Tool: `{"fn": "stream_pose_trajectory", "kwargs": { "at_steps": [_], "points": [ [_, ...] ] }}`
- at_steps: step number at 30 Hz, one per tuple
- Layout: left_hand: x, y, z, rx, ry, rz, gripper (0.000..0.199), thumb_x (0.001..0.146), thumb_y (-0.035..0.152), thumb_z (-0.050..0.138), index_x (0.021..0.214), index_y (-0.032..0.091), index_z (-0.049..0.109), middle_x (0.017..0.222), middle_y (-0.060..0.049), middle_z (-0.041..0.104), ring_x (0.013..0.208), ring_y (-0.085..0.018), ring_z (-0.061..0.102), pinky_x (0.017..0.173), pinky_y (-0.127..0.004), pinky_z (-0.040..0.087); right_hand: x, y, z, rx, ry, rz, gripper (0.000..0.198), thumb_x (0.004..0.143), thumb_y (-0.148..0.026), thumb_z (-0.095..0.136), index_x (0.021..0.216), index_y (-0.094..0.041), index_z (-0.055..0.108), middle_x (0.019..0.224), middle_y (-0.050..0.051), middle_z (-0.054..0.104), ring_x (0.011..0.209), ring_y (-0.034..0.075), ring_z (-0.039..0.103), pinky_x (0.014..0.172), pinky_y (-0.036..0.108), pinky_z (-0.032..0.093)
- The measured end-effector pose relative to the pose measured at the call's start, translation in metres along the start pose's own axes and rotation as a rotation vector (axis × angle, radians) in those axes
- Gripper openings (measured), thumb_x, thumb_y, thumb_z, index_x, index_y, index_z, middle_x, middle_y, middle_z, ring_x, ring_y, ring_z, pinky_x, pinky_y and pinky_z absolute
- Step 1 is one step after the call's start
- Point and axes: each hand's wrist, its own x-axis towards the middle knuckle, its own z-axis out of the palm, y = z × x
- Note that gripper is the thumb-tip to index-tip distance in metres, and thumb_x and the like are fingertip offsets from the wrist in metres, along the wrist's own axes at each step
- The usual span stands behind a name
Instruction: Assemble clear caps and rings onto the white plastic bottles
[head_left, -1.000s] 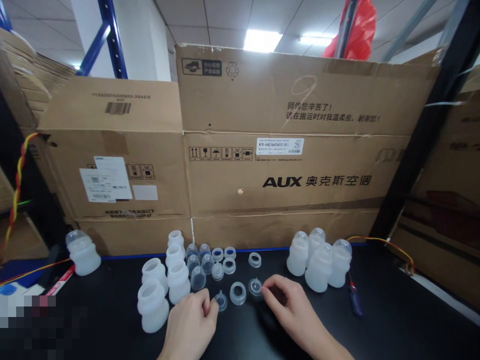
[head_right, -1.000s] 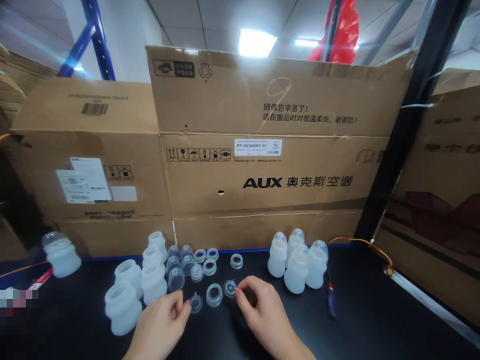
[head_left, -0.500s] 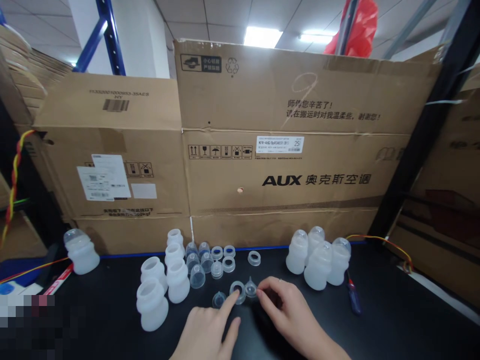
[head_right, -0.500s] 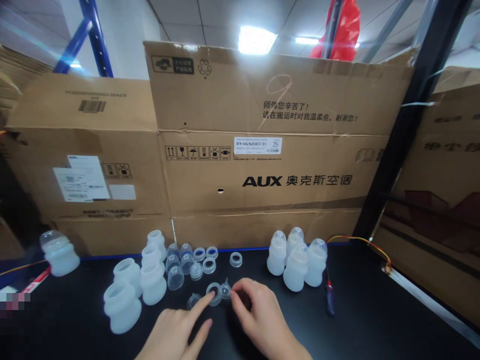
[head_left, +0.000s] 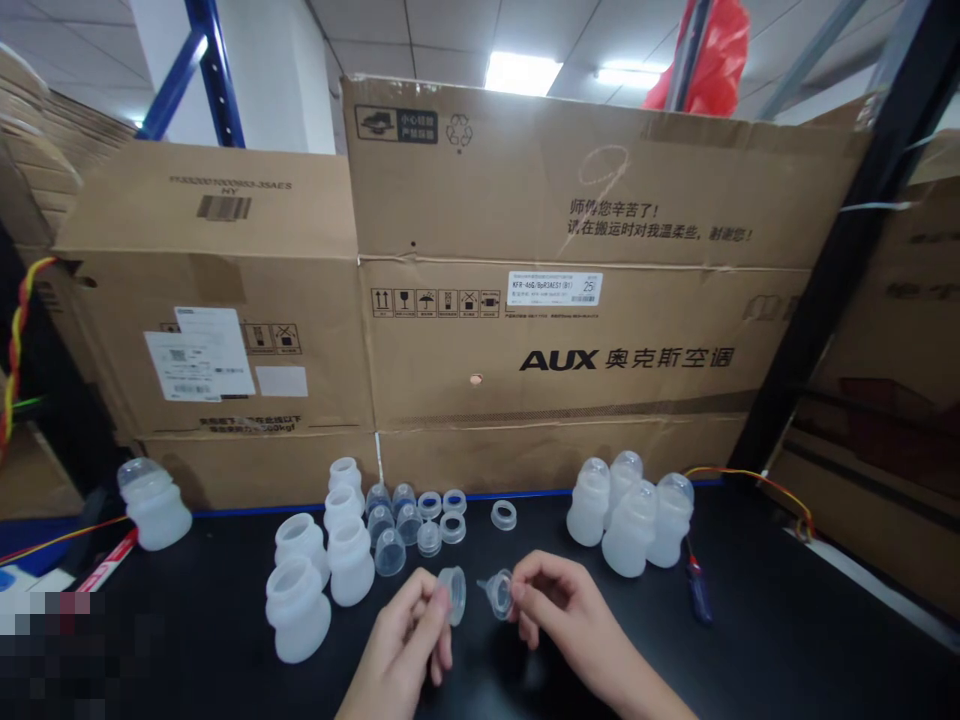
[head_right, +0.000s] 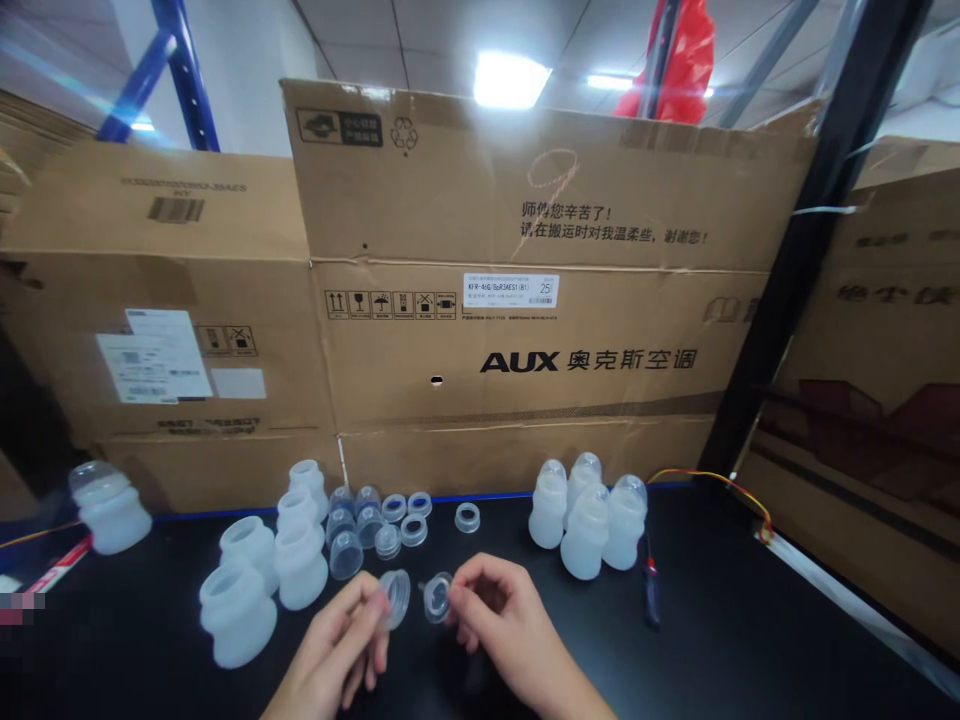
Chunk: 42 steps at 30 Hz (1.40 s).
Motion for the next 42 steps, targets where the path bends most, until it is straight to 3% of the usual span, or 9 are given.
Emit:
{"fn": "stream_pose_trajectory", "kwargs": {
  "at_steps": [4,9,11,14,16,23,29,33,42],
  "points": [
    [0.002,-0.001,0.002,-0.261,-0.045,-0.069,0.056,0.082,0.076,0.069,0.087,0.021,0.061,0.075,-0.004,0.069,0.068,-0.018,0.068,0.036,-0.013,0.038,-0.002,-0.004,0.009,0.162,-0.108,0.052,0.049,0.086,-0.064,0.077,0.084,-0.016,0.066,0.073,0.002,0.068,0.055,0.010,0.056,0.056,0.022,0.046],
    [0.000,-0.010,0.002,-0.389,-0.145,-0.067,0.047,0.088,0.066,0.072,0.088,0.019,0.064,0.092,-0.007,0.072,0.055,-0.011,0.063,0.043,-0.020,0.052,-0.005,-0.003,0.016,0.157,-0.095,0.052,0.052,0.085,-0.067,0.077,0.088,-0.016,0.068,0.073,0.000,0.066,0.054,0.008,0.052,0.055,0.021,0.044],
    [0.000,-0.013,0.001,-0.432,-0.131,-0.087,0.045,0.086,0.062,0.077,0.093,0.020,0.062,0.093,-0.008,0.073,0.066,-0.019,0.073,0.046,-0.023,0.055,-0.005,-0.001,0.018,0.128,-0.056,0.058,0.054,0.084,-0.070,0.076,0.087,-0.016,0.067,0.071,-0.001,0.063,0.054,0.009,0.051,0.054,0.021,0.044],
    [0.002,-0.014,-0.001,-0.470,-0.121,-0.118,0.050,0.085,0.057,0.080,0.115,0.023,0.059,0.094,-0.009,0.076,0.079,-0.030,0.080,0.047,-0.024,0.056,-0.006,0.000,0.019,0.080,-0.022,0.054,0.054,0.085,-0.070,0.075,0.087,-0.016,0.067,0.068,-0.003,0.059,0.054,0.009,0.050,0.055,0.022,0.042],
    [0.003,-0.013,-0.001,-0.466,-0.137,-0.136,0.061,0.083,0.058,0.082,0.126,0.023,0.056,0.094,-0.011,0.078,0.077,-0.031,0.081,0.047,-0.025,0.057,-0.007,-0.001,0.020,0.016,-0.001,0.032,0.050,0.088,-0.065,0.074,0.086,-0.016,0.067,0.068,-0.003,0.058,0.058,0.010,0.050,0.058,0.023,0.041],
    [-0.002,-0.010,0.003,-0.357,-0.170,-0.115,0.064,0.081,0.066,0.080,0.121,0.020,0.063,0.089,-0.011,0.078,0.072,-0.029,0.082,0.047,-0.022,0.052,-0.008,0.000,0.019,-0.294,0.110,-0.083,0.030,0.091,-0.043,0.069,0.079,-0.016,0.068,0.066,0.000,0.062,0.061,0.013,0.053,0.058,0.023,0.039],
    [-0.004,-0.007,0.006,-0.286,-0.140,-0.119,0.066,0.083,0.069,0.075,0.125,0.020,0.063,0.087,-0.011,0.078,0.069,-0.028,0.081,0.047,-0.023,0.051,-0.010,0.000,0.020,-0.334,0.033,-0.161,0.024,0.096,-0.042,0.064,0.101,-0.020,0.069,0.074,-0.001,0.064,0.062,0.013,0.055,0.059,0.022,0.041],
    [-0.007,-0.008,0.008,-0.227,-0.159,-0.109,0.068,0.083,0.073,0.072,0.125,0.020,0.062,0.081,-0.009,0.078,0.068,-0.026,0.080,0.050,-0.023,0.051,-0.013,0.001,0.023,-0.399,0.034,-0.182,0.022,0.096,-0.041,0.064,0.099,-0.020,0.068,0.070,-0.003,0.059,0.062,0.013,0.053,0.059,0.022,0.040],
    [-0.015,-0.009,0.015,-0.167,-0.166,-0.082,0.059,0.083,0.068,0.076,0.123,0.025,0.076,0.108,-0.013,0.080,0.074,-0.023,0.079,0.055,-0.024,0.052,-0.015,0.007,0.027,-0.479,0.052,-0.199,0.011,0.082,-0.020,0.061,0.091,-0.021,0.068,0.074,-0.002,0.062,0.065,0.014,0.055,0.062,0.023,0.040]
  ]
}}
